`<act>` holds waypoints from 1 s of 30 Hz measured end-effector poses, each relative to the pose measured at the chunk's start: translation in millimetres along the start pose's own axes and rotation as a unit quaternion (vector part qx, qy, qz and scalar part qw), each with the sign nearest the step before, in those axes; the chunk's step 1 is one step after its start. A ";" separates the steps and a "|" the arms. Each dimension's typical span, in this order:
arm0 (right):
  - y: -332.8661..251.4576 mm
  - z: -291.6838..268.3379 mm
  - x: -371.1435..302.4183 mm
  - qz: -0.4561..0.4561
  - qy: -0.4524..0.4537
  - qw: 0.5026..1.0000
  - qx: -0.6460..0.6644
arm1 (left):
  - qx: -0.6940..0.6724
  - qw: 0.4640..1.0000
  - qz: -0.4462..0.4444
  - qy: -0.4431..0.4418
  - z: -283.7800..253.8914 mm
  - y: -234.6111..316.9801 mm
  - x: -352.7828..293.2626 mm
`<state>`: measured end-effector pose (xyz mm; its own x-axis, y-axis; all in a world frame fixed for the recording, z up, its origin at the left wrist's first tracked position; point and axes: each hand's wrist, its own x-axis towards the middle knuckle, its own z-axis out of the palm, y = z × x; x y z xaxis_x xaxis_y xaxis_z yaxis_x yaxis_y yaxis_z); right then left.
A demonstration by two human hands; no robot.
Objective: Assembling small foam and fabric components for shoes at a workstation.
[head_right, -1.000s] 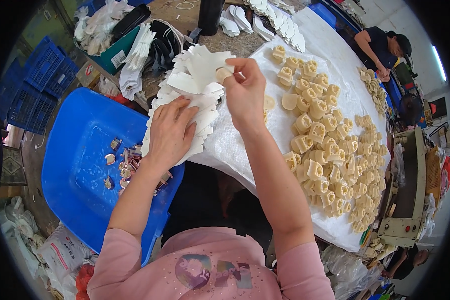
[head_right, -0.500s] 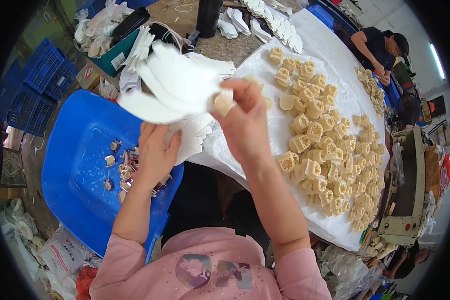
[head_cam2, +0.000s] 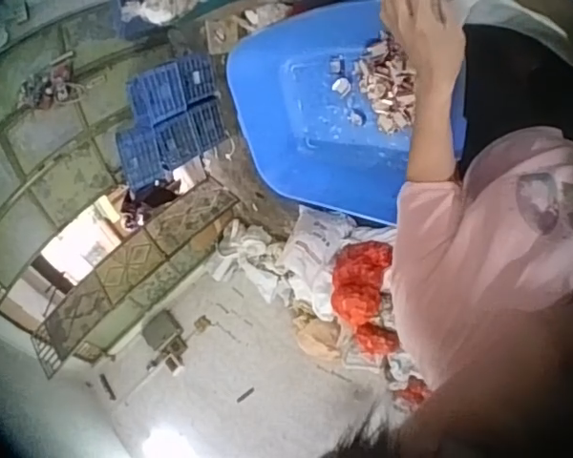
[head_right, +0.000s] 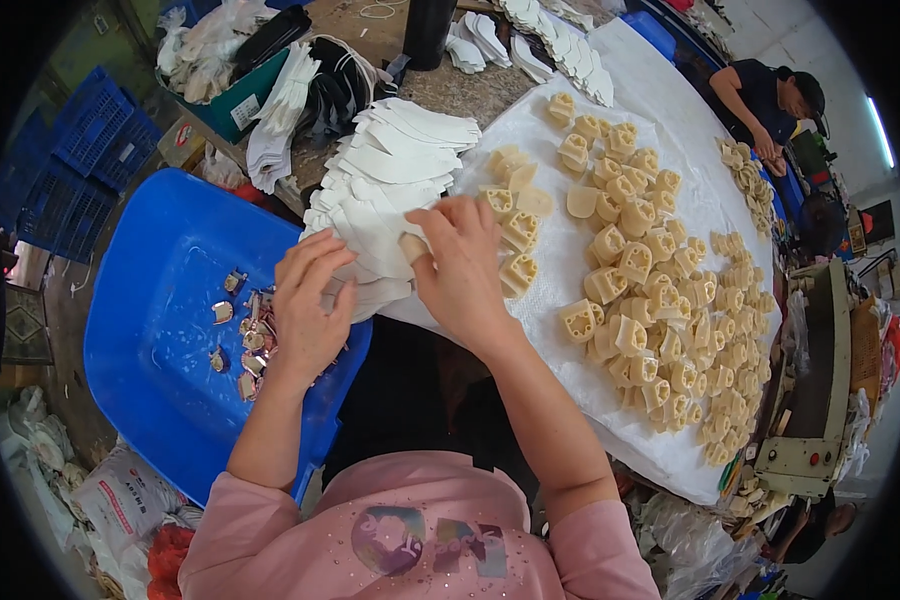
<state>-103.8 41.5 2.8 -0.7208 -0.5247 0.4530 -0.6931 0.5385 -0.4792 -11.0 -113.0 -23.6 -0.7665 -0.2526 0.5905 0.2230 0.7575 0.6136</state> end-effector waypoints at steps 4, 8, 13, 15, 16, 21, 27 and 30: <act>-0.3 21.7 24.9 -0.051 -0.008 0.999 0.017 | 0.026 0.999 0.022 -0.033 13.1 -2.2 1.3; -10.5 40.2 41.9 -0.016 -0.064 0.997 -0.047 | 0.043 0.998 0.016 -0.036 17.5 -4.7 -0.1; -6.6 47.2 37.7 -0.020 -0.061 0.997 0.030 | 0.058 0.998 0.017 -0.025 17.9 -5.4 -1.4; 0.4 41.2 29.1 -0.034 -0.046 0.996 0.067 | 0.060 0.998 0.018 -0.026 16.6 -4.4 -0.4; 4.7 37.7 23.7 -0.025 -0.040 0.992 0.115 | 0.075 0.996 0.024 -0.032 15.4 -4.2 0.1; 10.1 6.4 -15.7 0.052 0.047 0.960 0.272 | 0.088 0.995 0.031 -0.039 14.1 -5.0 1.3; 22.9 -46.3 -32.1 0.097 0.254 0.854 0.444 | 0.103 0.993 0.044 -0.039 14.1 -3.6 -1.4; 22.1 -74.1 -37.7 0.093 0.240 0.866 0.429 | 0.056 0.997 0.029 -0.052 15.6 5.9 -0.8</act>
<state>-92.5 122.0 30.9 -0.8822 -0.0358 0.4694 -0.4524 -0.2118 -0.8663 -18.4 -98.9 -28.7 -0.8133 -0.1470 0.5630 0.2056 0.8325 0.5144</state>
